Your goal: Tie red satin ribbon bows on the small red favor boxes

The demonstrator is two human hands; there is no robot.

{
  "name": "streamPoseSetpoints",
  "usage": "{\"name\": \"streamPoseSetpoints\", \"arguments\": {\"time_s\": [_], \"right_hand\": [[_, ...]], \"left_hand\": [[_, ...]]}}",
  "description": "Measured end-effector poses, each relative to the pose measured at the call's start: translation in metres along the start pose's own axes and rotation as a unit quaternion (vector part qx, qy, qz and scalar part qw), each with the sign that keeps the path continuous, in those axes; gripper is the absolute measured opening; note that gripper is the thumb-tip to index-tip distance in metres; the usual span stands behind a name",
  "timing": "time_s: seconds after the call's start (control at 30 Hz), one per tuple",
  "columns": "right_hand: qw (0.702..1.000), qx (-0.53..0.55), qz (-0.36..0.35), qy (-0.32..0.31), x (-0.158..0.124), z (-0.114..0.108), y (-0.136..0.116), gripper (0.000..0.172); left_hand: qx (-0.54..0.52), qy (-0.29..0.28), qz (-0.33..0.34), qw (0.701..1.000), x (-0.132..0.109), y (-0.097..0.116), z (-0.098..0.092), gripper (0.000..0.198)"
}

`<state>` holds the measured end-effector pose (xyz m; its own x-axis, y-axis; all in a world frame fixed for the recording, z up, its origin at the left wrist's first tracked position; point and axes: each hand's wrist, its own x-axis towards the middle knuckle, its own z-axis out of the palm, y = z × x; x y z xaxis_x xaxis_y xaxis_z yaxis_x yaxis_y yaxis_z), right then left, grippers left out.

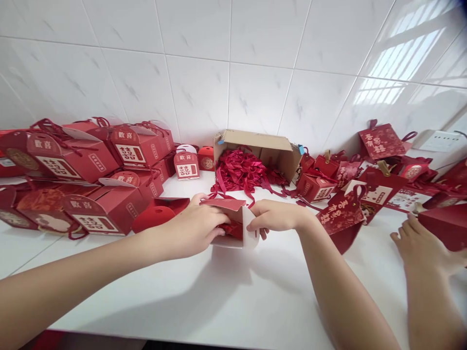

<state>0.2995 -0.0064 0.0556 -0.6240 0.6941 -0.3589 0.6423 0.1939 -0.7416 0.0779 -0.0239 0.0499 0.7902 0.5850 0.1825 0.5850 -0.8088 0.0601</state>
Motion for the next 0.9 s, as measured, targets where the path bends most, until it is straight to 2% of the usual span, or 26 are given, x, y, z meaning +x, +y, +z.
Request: {"name": "streamPoseSetpoints", "arguments": {"time_s": [0.1, 0.3, 0.43, 0.53, 0.8, 0.87, 0.9], "right_hand": [[1.000, 0.013, 0.003, -0.003, 0.001, 0.001, 0.000, 0.013], [0.999, 0.041, -0.005, 0.031, -0.002, -0.002, -0.005, 0.017], [0.990, 0.076, 0.006, 0.117, -0.005, -0.008, -0.001, 0.020], [0.989, 0.087, 0.009, 0.123, -0.004, -0.012, 0.006, 0.020], [0.998, -0.004, 0.031, 0.055, -0.014, -0.011, -0.001, 0.023], [0.997, -0.033, 0.031, 0.070, -0.019, -0.012, -0.001, 0.031], [0.993, -0.050, 0.039, 0.100, -0.020, -0.013, 0.000, 0.036]], "left_hand": [[-0.057, -0.036, -0.029, 0.997, 0.005, -0.003, 0.000, 0.026], [-0.028, 0.042, -0.050, 0.997, 0.009, -0.005, 0.005, 0.031], [-0.007, 0.069, -0.058, 0.996, 0.010, -0.010, -0.006, 0.033], [0.007, 0.092, -0.068, 0.993, 0.007, -0.015, -0.015, 0.035], [-0.008, 0.038, -0.011, 0.999, -0.012, -0.010, -0.013, 0.029], [-0.043, 0.029, -0.003, 0.999, -0.014, -0.009, -0.015, 0.028], [-0.066, 0.035, -0.007, 0.997, -0.014, -0.010, -0.018, 0.027]]}}
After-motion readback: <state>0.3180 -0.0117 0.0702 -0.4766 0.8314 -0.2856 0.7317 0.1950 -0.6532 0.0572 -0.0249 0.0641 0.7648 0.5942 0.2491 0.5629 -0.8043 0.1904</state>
